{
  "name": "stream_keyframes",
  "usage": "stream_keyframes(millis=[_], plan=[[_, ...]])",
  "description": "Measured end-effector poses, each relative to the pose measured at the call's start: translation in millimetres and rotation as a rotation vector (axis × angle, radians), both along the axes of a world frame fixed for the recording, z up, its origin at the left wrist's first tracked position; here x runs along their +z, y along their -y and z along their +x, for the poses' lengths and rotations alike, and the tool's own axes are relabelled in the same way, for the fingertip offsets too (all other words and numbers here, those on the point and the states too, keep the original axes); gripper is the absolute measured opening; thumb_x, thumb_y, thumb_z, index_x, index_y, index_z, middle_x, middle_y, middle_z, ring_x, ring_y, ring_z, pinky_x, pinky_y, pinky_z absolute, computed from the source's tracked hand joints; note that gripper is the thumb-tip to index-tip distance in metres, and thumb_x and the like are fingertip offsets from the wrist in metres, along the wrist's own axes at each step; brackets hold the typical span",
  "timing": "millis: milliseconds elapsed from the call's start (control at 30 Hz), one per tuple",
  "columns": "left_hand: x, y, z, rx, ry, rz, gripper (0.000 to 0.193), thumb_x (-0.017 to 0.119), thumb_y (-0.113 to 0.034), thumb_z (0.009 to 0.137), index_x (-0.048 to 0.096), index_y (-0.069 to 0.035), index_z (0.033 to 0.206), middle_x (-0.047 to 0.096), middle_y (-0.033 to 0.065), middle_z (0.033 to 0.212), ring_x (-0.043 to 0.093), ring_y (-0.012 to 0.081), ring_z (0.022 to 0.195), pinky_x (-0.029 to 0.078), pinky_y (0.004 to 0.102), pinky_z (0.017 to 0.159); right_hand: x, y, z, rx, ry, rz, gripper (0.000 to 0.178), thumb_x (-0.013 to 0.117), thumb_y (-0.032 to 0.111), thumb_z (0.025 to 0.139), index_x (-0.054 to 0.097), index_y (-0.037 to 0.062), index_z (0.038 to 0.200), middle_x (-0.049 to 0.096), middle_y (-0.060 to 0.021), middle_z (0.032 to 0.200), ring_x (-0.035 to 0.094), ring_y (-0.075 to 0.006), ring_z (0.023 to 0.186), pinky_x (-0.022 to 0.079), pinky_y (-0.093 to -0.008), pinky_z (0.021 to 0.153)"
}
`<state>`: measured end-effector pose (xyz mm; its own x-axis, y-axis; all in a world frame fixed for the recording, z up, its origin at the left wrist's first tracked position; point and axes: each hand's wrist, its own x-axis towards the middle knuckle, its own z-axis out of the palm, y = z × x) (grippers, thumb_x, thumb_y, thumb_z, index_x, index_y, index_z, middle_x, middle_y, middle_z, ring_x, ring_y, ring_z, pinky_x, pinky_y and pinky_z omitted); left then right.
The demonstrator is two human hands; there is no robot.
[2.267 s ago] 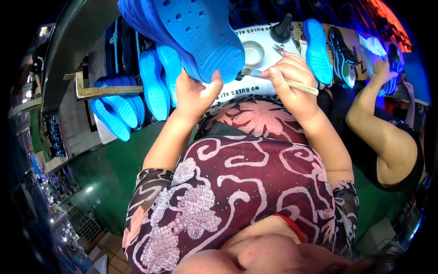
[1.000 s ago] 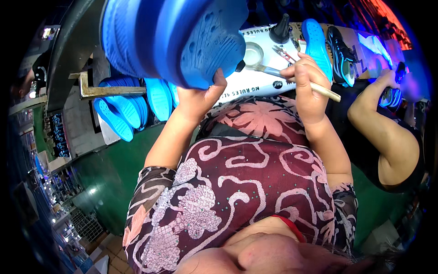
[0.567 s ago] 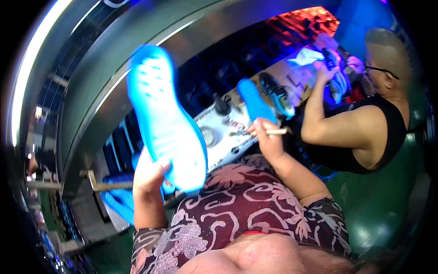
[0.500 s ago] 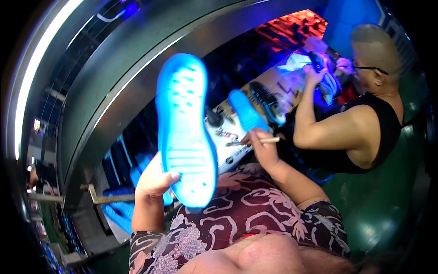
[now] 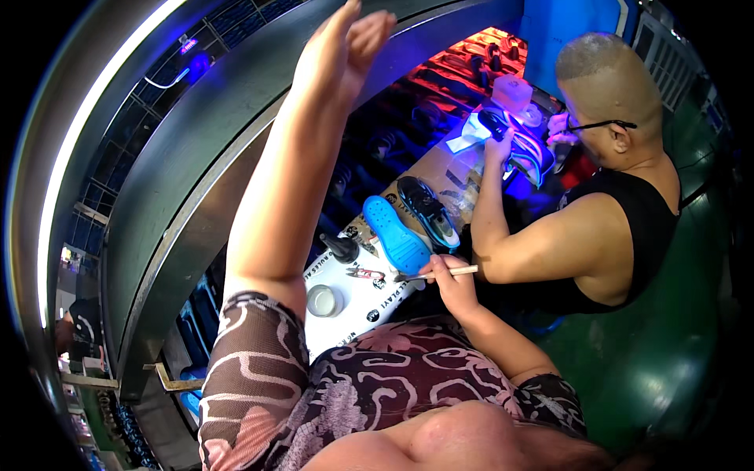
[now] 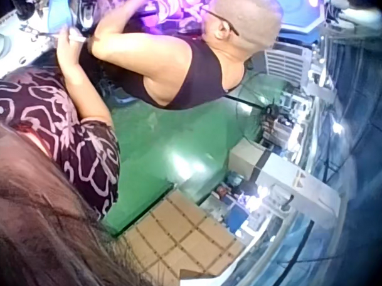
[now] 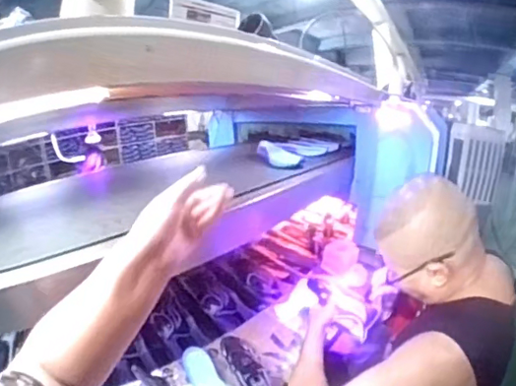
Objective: The person applies glue to the inner surface of blue shoe soles using a small brush. The person repeatedly dips the brush into a container of adhesive, paints the liquid onto a sole, and then places the finished component onto a stack.
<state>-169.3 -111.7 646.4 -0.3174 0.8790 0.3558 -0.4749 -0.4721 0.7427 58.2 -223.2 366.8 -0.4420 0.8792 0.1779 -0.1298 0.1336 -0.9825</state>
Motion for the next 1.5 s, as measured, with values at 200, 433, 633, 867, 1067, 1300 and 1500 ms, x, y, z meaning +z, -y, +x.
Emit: stream_keyframes(millis=[200,433,633,867,1067,1300,1500], plan=[[-146.7,188.5,-40.8,0.168,-0.538,-0.485,0.05,0.061,-0.032,0.089,0.047,-0.002,0.128,0.065,0.01,0.099,0.064,0.0178,0.089,0.051,0.0288,0.08,-13.6,-0.1,-12.7,0.113,-0.022,-0.031,0.033,0.053,0.023,0.095,0.065,-0.0006,0.076,0.062,-0.0042,0.067,0.053,-0.0077,0.058,0.042,-0.0225,0.055],[-296.7,464.0,-94.1,0.789,-0.877,-1.142,0.05,0.065,-0.011,0.082,0.047,0.002,0.127,0.061,0.0169,0.106,0.061,0.0179,0.093,0.05,0.0307,0.08,-27.3,25.4,-44.6,0.211,0.081,-0.131,0.037,0.05,0.025,0.096,0.064,-0.0013,0.074,0.059,-0.0049,0.064,0.052,-0.0108,0.06,0.042,-0.0249,0.06],[-314.2,498.6,-70.6,1.035,-1.123,-1.434,0.06,0.066,-0.016,0.076,0.045,-0.003,0.131,0.059,0.0197,0.112,0.061,0.0315,0.095,0.05,0.0402,0.08,-12.0,49.0,-76.6,0.371,0.099,-0.128,0.036,0.049,0.025,0.097,0.061,-0.003,0.077,0.058,-0.006,0.071,0.05,-0.0109,0.065,0.04,-0.0241,0.063],[-329.4,475.2,-88.8,0.921,-1.304,-1.79,0.043,0.059,-0.021,0.077,0.048,-0.007,0.117,0.066,0.0188,0.088,0.065,0.0358,0.078,0.051,0.045,0.069,-10.3,46.8,-100.9,0.351,0.192,-0.061,0.036,0.05,0.026,0.096,0.063,-0.003,0.08,0.059,-0.0053,0.071,0.051,-0.0106,0.066,0.04,-0.023,0.063],[-340.6,493.4,-102.0,0.799,-1.393,-1.839,0.033,0.058,-0.025,0.077,0.052,-0.004,0.101,0.066,0.019,0.08,0.064,0.0368,0.073,0.051,0.0457,0.065,-16.2,55.4,-142.9,0.447,0.292,0.159,0.026,0.058,0.023,0.091,0.068,0.0009,0.082,0.064,-0.0064,0.072,0.058,-0.0125,0.067,0.045,-0.026,0.062],[-333.6,498.5,-93.1,0.795,-1.314,-1.688,0.032,0.055,-0.023,0.078,0.051,0.001,0.099,0.064,0.0198,0.078,0.063,0.0362,0.072,0.05,0.0453,0.064,-50.9,59.4,-188.4,0.512,0.376,0.678,0.017,0.068,0.022,0.076,0.067,0.0057,0.07,0.064,-0.0075,0.068,0.061,-0.0269,0.069,0.045,-0.0364,0.067],[-369.1,528.4,-89.4,0.733,-0.029,-1.046,0.046,0.058,-0.012,0.083,0.044,0.007,0.123,0.063,0.0129,0.105,0.063,0.0208,0.092,0.05,0.0338,0.081,-39.1,57.9,-184.6,0.557,0.394,0.549,0.016,0.067,0.022,0.079,0.069,0.0062,0.076,0.066,-0.0083,0.074,0.062,-0.0244,0.075,0.046,-0.0343,0.071]])
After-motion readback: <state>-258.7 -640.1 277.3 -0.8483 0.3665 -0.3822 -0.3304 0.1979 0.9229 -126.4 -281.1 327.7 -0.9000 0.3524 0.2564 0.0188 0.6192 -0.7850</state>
